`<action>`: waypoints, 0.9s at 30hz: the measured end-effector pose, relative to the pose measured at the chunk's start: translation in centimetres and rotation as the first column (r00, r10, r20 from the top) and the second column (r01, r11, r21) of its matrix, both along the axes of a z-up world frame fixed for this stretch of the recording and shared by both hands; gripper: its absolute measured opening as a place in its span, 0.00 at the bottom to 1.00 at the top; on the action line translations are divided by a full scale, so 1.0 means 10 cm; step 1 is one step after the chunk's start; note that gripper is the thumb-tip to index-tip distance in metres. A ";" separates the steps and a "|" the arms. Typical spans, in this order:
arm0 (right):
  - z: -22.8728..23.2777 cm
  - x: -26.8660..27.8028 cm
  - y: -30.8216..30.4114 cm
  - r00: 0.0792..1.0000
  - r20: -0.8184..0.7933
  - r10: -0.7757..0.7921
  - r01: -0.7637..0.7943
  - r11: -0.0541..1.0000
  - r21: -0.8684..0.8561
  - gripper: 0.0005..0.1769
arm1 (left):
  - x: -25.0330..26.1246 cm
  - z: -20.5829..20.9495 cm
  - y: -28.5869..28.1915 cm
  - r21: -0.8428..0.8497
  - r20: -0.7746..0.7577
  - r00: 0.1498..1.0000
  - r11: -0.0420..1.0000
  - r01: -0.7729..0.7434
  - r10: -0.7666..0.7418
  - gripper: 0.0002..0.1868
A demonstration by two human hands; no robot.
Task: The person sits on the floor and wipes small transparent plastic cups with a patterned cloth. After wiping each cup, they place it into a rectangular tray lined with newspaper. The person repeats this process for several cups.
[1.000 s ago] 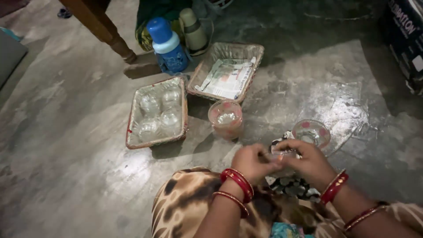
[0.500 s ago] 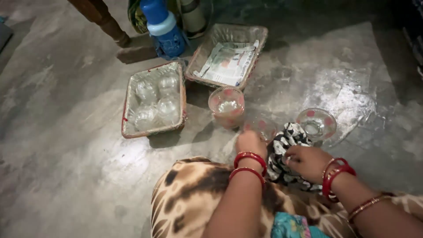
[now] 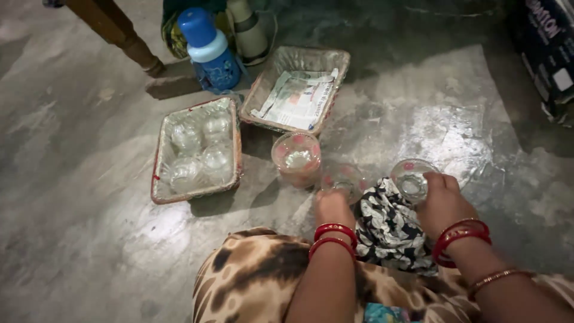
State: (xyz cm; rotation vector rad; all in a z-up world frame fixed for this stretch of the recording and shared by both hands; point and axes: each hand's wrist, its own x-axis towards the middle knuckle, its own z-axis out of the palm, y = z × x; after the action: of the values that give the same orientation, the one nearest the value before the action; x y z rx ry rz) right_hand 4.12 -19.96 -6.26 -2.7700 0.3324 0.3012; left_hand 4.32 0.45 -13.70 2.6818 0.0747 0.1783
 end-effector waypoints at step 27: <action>0.60 -0.15 -0.27 0.993 0.046 0.112 -0.111 0.993 -0.032 0.16 | -0.89 1.30 -0.54 -0.642 0.239 0.971 0.755 0.136 0.028 0.32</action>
State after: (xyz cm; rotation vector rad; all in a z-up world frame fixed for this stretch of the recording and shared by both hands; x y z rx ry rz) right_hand 2.60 -22.64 -0.31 -2.8247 0.1712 0.2583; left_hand -4.56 -4.99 -0.70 1.9340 -0.0167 0.3737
